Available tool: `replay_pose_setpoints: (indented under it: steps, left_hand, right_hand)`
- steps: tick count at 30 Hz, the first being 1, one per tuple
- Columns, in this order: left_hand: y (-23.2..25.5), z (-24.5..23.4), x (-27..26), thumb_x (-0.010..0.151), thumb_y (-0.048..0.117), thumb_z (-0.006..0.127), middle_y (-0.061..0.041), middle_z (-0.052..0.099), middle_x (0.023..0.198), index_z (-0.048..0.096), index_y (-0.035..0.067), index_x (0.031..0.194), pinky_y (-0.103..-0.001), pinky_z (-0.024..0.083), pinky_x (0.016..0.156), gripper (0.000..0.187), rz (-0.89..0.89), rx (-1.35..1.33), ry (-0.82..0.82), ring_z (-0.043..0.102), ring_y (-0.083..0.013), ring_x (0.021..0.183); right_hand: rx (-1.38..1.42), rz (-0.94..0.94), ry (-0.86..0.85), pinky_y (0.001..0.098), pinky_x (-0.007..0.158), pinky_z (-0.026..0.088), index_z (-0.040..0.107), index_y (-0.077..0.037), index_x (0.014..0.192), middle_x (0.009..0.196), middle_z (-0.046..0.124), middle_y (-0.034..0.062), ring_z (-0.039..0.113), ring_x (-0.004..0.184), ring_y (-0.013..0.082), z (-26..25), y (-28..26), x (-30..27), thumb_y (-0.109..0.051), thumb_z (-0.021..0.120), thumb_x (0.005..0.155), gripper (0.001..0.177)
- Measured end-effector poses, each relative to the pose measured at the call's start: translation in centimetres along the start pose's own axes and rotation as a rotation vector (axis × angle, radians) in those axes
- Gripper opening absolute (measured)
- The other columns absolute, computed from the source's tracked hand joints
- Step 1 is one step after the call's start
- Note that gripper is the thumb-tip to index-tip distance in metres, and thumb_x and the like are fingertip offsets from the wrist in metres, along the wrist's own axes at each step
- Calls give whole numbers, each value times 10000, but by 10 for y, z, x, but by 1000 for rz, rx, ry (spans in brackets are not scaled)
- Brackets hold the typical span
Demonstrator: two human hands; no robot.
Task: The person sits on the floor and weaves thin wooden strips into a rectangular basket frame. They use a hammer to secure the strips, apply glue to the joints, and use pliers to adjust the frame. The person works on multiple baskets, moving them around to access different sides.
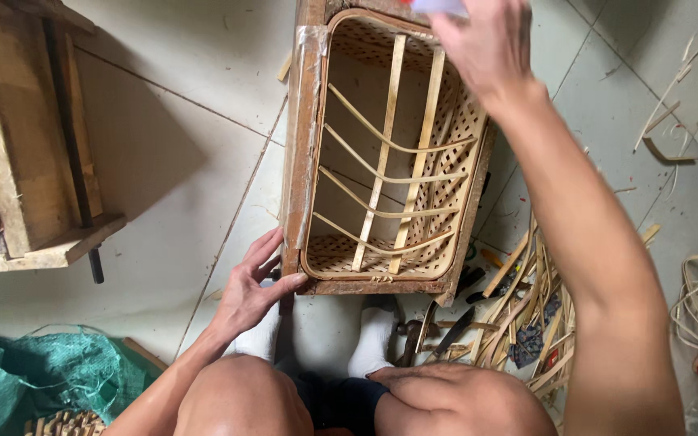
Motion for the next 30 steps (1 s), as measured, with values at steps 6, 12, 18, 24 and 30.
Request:
replay_pose_setpoints:
  steps: [6,12,18,24,30]
  left_hand:
    - [-2,0,1,805,230,817,-123,377,1617,419,70,1534,-460,398,1190,846,-19,31,-5,426,-265,1467]
    - [-4,0,1,803,214,818,-118,369,1621,423,76,1531,-461,390,1192,840,-15,22,4,424,-264,1465]
    - [-6,0,1,804,211,819,-119,370,1621,439,85,1528,-461,382,1200,827,-8,14,0,407,-260,1479]
    - [-5,0,0,796,218,823,-116,378,1615,443,79,1522,-465,387,1177,831,-17,23,6,411,-260,1474]
    - [-6,0,0,793,214,820,-112,379,1613,421,62,1528,-466,376,1146,850,-16,11,10,427,-262,1462]
  right_hand:
    - [102,177,-40,388,844,585,713,-67,1217,1116,677,93,668,969,237,-16,-19,-40,-128,839,935,315]
    - [-25,77,52,401,839,548,728,-52,1159,1058,652,68,641,976,242,-26,-35,-23,-88,872,895,303]
    - [-99,14,68,392,837,551,724,-41,1141,1051,646,57,631,966,231,-24,-39,-16,-61,866,874,303]
    - [-99,41,61,371,824,560,740,-42,1112,1063,675,60,635,961,220,-25,-28,-23,-84,860,911,238]
    - [-100,94,38,368,844,566,745,-44,1133,1088,693,71,641,975,220,-31,-14,-46,-74,853,907,252]
Point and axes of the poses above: each hand's wrist, its own x-axis towards the middle knuckle, its own z-axis out of the palm, y = z × x, the point moved 5 cm from there along x, towards the middle knuckle
